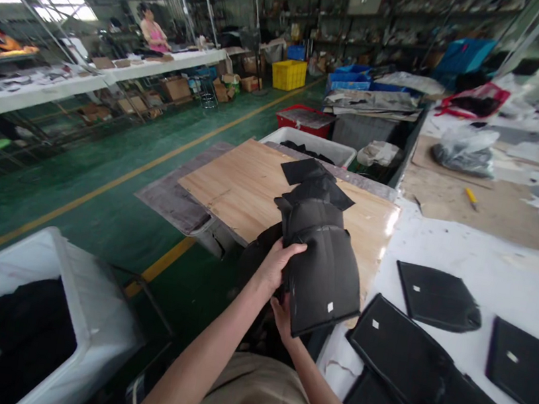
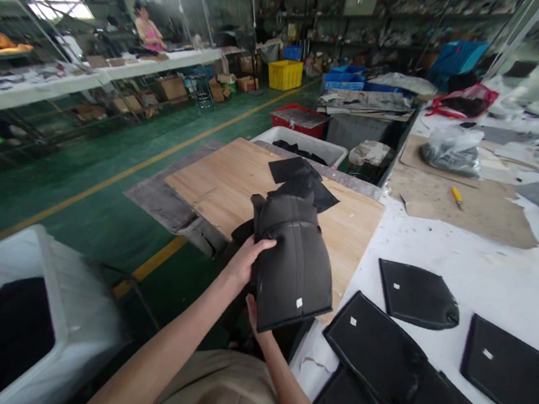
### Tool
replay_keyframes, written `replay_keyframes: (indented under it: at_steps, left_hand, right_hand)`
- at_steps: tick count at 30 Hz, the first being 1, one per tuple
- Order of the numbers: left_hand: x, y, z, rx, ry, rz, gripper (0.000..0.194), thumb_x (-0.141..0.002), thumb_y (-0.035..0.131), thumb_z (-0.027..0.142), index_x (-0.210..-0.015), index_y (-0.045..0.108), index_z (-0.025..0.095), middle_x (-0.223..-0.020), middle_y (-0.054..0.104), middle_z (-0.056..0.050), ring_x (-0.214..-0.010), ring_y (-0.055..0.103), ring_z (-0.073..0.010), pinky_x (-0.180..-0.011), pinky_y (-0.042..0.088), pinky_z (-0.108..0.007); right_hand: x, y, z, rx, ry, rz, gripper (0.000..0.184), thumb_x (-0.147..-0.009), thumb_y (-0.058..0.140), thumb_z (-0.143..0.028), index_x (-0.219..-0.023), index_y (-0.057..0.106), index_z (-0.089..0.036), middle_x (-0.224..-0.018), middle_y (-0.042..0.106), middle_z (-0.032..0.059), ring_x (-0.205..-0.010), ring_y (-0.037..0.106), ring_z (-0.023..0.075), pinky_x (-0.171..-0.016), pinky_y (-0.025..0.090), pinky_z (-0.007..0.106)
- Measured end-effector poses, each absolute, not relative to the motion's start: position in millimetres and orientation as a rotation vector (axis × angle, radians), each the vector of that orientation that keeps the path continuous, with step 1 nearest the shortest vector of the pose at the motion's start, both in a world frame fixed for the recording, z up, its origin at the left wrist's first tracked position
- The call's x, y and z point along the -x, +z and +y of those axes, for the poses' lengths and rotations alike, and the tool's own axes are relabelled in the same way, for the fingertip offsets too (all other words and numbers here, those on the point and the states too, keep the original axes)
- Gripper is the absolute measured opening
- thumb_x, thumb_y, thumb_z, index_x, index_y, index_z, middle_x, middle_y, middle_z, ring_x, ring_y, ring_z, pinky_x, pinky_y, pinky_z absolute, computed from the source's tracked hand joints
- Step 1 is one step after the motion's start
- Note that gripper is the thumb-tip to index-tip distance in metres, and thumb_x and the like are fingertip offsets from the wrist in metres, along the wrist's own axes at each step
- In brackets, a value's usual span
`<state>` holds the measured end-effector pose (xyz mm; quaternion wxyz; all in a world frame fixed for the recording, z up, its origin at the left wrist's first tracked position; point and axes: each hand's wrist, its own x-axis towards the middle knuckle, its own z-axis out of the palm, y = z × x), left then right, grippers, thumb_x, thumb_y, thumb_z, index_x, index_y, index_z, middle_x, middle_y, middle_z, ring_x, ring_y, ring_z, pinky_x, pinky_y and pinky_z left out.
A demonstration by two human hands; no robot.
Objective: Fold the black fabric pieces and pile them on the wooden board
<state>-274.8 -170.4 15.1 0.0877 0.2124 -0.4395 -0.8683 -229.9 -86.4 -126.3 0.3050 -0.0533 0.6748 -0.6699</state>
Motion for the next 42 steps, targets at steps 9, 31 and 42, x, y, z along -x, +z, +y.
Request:
replay_keyframes:
  at_steps: [9,31,42]
  left_hand:
    - [266,-91,-161,-0.965,-2.053,-2.082,0.05,-0.062,0.083,0.022,-0.106,0.061,0.015,-0.082,0.065,-0.002,-0.058,0.063,-0.0122,-0.063,0.052,-0.025]
    - [131,-74,-177,-1.39,-2.32,-0.983,0.028,-0.069,0.076,0.024,-0.096,0.069,0.022,-0.103,0.073,-0.01,-0.099,0.07,-0.0287,-0.093,0.054,-0.043]
    - [124,-89,-174,-1.265,-2.223,-1.169,0.043,-0.068,0.079,0.026,-0.109,0.07,0.016,-0.108,0.074,-0.011,-0.11,0.066,-0.0302,-0.098,0.052,-0.041]
  right_hand:
    - [223,-150,-74,-0.114,-1.867,1.581,0.015,-0.068,0.067,-0.024,-0.075,0.057,-0.017,-0.054,0.054,-0.0054,-0.04,0.049,0.008,-0.04,0.039,0.018]
    - [236,-119,-63,0.026,-1.592,1.453,0.024,-0.071,0.072,-0.035,-0.07,0.054,-0.02,-0.052,0.057,-0.0039,-0.044,0.055,0.0119,-0.049,0.045,0.023]
    - [311,-75,-71,1.155,-0.52,2.629,0.022,-0.098,0.045,-0.021,-0.109,0.064,-0.022,-0.107,0.067,0.0082,-0.089,0.067,0.0186,-0.069,0.043,0.024]
